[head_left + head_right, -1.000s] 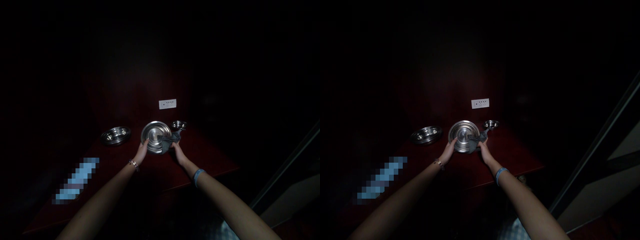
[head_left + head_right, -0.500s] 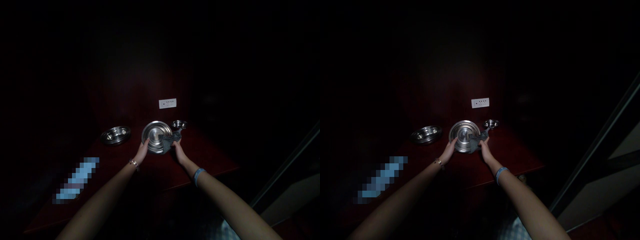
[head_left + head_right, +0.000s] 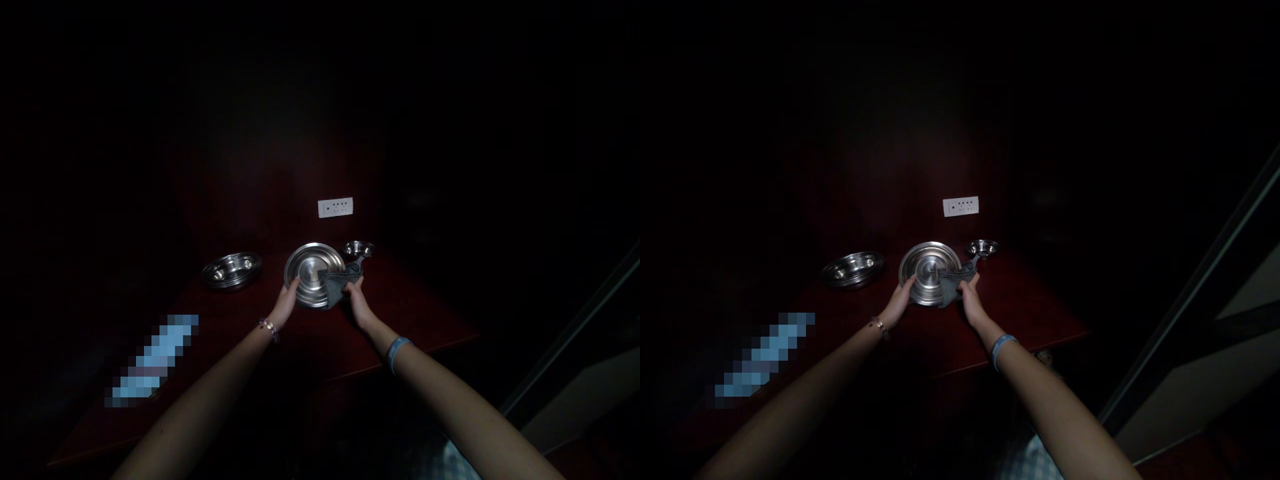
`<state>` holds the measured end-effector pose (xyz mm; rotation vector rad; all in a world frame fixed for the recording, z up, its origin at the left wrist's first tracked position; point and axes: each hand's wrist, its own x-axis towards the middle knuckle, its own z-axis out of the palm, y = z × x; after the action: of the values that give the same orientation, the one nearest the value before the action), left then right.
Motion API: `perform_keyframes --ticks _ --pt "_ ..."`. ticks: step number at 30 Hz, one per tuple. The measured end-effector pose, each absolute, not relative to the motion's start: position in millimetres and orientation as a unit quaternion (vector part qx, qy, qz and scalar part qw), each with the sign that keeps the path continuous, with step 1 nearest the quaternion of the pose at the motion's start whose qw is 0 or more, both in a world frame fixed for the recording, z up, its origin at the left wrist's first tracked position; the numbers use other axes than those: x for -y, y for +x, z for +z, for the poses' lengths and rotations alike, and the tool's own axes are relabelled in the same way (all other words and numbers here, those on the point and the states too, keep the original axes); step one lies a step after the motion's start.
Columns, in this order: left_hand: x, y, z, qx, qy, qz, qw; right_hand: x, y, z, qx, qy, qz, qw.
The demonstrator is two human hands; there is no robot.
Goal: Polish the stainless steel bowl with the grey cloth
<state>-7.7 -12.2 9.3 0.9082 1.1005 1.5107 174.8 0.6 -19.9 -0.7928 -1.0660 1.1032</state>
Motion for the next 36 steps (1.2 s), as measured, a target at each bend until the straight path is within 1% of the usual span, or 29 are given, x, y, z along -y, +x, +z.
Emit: perform_keyframes --ticks 5,9,15,27,36 --pt "15.4 -5.2 12.7 -0.454 0.384 0.623 0.508 4.4 173.4 -14.0 0.446 -0.366 0.496 0.649" --pt "18.9 -3.8 16.2 -0.454 0.392 0.621 0.505 5.8 172.0 -12.4 0.468 -0.37 0.483 0.641" --pt "20.7 -6.2 15.5 -0.431 0.438 0.623 0.485 0.3 169.3 -17.0 0.519 -0.337 0.459 0.637" --pt "21.4 -8.1 12.5 -0.423 0.444 0.617 0.494 -2.7 169.9 -21.8 0.528 -0.338 0.446 0.639" --pt "23.8 -1.5 14.5 -0.405 0.513 0.58 0.486 -6.6 171.4 -27.4 0.544 -0.34 0.426 0.637"
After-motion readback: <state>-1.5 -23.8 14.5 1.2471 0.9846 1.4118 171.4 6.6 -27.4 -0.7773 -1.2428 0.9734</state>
